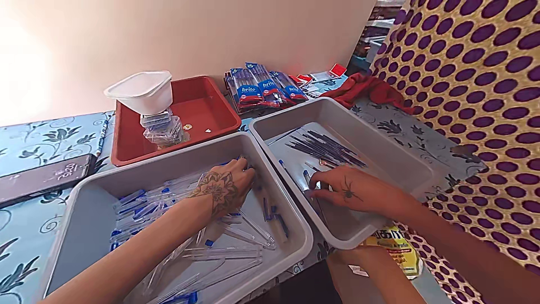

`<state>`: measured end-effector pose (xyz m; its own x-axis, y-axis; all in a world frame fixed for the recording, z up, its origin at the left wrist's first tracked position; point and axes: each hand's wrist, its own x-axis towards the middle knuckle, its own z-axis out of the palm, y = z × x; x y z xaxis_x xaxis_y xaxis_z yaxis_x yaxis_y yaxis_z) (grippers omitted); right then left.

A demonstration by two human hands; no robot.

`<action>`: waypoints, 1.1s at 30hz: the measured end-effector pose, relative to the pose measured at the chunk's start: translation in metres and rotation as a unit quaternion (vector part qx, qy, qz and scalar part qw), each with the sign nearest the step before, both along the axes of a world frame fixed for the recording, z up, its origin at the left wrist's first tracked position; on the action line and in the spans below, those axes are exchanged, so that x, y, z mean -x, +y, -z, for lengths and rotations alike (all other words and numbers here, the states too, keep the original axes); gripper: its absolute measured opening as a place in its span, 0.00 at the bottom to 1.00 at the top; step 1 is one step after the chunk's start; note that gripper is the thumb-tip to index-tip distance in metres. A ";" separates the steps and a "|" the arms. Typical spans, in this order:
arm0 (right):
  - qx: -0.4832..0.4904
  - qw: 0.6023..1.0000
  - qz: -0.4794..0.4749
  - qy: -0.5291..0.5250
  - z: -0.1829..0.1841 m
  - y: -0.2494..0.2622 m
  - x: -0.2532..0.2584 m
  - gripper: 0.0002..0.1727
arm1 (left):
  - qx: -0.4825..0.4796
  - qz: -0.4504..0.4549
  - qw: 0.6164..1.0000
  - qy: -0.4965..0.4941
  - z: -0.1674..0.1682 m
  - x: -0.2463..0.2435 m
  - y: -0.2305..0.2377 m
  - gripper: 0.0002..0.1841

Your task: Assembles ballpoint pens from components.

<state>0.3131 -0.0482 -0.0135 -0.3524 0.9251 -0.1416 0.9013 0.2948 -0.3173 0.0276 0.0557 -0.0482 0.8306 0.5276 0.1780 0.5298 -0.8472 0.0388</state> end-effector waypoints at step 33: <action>-0.144 0.988 0.059 0.020 -0.065 -0.028 0.049 0.17 | -0.009 -0.027 0.997 0.073 -0.048 0.082 -0.091 0.34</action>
